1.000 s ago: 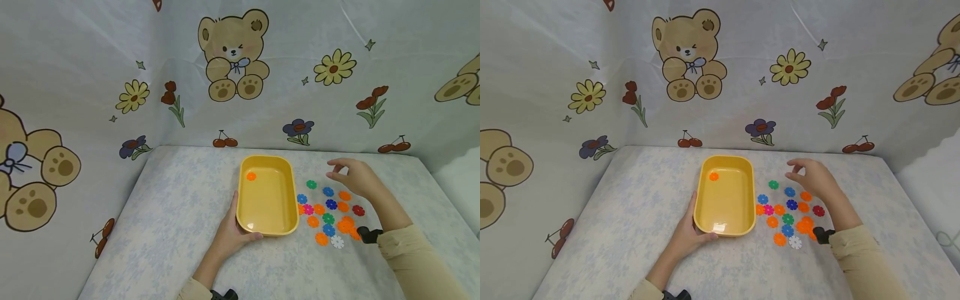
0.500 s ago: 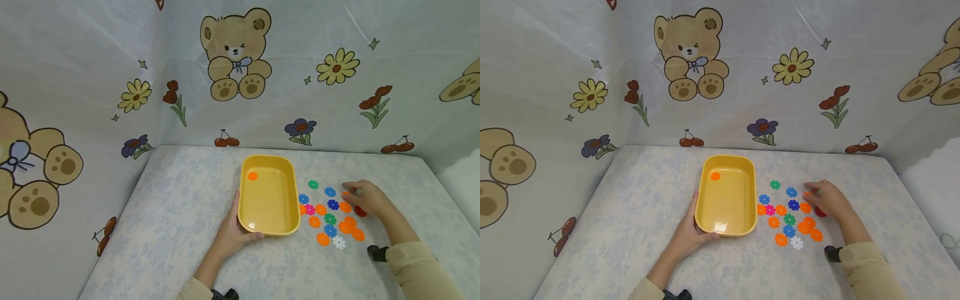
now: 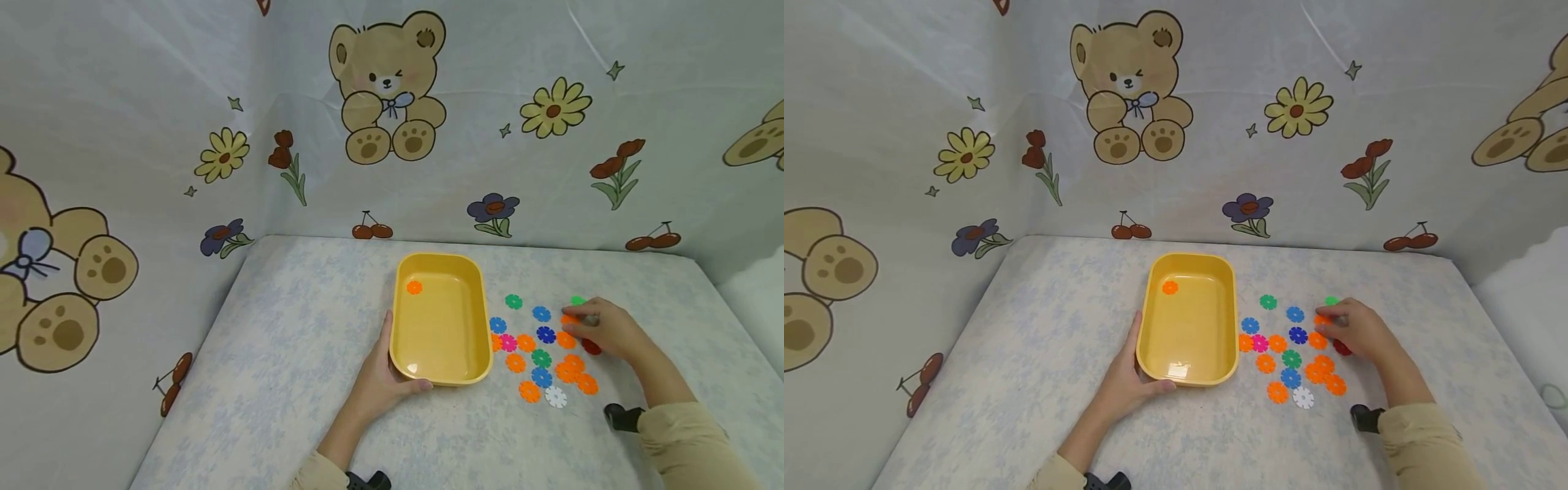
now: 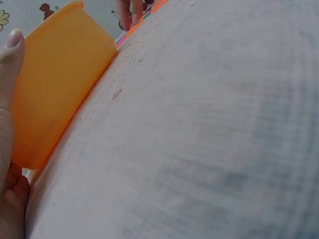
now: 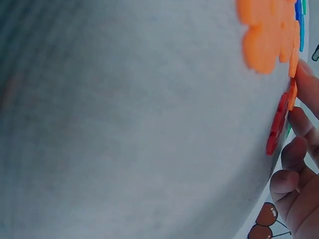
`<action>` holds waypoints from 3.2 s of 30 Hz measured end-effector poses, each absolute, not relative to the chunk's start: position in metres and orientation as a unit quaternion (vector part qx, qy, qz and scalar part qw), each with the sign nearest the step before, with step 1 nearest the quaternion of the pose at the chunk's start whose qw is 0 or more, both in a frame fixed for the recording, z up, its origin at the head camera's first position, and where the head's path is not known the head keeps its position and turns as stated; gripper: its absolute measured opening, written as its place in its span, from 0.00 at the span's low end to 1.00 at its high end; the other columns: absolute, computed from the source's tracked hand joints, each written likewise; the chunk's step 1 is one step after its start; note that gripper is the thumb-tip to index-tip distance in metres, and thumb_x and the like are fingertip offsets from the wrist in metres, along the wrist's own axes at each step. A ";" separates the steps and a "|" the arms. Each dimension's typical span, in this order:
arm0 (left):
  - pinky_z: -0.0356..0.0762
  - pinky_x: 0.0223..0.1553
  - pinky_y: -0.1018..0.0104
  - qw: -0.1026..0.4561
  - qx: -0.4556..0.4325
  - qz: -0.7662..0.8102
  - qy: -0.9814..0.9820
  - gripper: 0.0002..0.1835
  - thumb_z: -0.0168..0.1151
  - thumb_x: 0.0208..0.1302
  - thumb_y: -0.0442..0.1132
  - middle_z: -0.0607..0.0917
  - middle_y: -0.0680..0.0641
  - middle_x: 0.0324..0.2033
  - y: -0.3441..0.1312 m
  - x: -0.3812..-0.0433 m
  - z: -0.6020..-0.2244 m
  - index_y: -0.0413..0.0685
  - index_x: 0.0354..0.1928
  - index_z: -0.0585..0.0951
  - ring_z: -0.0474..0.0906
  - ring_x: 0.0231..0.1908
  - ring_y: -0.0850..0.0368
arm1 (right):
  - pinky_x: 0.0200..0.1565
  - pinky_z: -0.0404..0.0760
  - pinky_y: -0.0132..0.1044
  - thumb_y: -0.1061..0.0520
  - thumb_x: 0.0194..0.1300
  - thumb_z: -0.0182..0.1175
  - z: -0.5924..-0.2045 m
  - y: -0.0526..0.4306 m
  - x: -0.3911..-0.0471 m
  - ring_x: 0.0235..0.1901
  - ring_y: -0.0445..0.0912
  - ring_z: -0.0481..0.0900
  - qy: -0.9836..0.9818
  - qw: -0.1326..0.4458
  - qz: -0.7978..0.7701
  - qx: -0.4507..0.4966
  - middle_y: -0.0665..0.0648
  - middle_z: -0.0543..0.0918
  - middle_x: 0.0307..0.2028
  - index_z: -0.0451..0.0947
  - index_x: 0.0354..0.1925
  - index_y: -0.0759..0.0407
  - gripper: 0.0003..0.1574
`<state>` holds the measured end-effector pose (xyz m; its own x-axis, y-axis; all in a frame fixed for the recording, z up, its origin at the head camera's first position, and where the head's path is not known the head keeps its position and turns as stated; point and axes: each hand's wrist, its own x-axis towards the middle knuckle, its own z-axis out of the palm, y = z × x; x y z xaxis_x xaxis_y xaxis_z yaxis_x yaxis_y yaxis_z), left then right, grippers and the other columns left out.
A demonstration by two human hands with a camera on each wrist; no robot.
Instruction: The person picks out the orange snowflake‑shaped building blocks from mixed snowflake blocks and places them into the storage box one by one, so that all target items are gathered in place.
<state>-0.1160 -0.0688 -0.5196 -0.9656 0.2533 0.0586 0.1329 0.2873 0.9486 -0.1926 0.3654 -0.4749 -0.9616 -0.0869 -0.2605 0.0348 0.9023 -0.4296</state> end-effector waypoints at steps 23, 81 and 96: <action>0.52 0.75 0.45 0.050 0.123 0.586 0.800 0.70 0.79 0.44 0.59 0.46 0.60 0.78 -0.069 -0.116 -0.519 0.76 0.77 0.35 0.47 0.77 0.57 | 0.41 0.82 0.46 0.51 0.66 0.66 -0.478 0.365 -0.189 0.41 0.55 0.74 0.963 0.132 -0.235 -0.026 0.67 0.75 0.50 0.74 0.58 0.62 0.26; 0.52 0.76 0.48 0.072 0.116 0.581 0.802 0.70 0.78 0.46 0.61 0.46 0.64 0.78 -0.072 -0.117 -0.519 0.70 0.79 0.34 0.49 0.77 0.62 | 0.31 0.73 0.30 0.52 0.61 0.71 -0.440 0.136 -0.208 0.33 0.47 0.73 0.908 0.133 -0.385 -0.099 0.52 0.86 0.38 0.83 0.56 0.55 0.26; 0.53 0.75 0.47 0.068 0.122 0.580 0.803 0.69 0.78 0.45 0.60 0.46 0.61 0.79 -0.071 -0.118 -0.522 0.79 0.77 0.33 0.49 0.76 0.61 | 0.39 0.80 0.35 0.51 0.62 0.70 -0.462 0.104 -0.226 0.34 0.46 0.77 0.932 0.100 -0.337 -0.092 0.53 0.85 0.34 0.84 0.53 0.60 0.22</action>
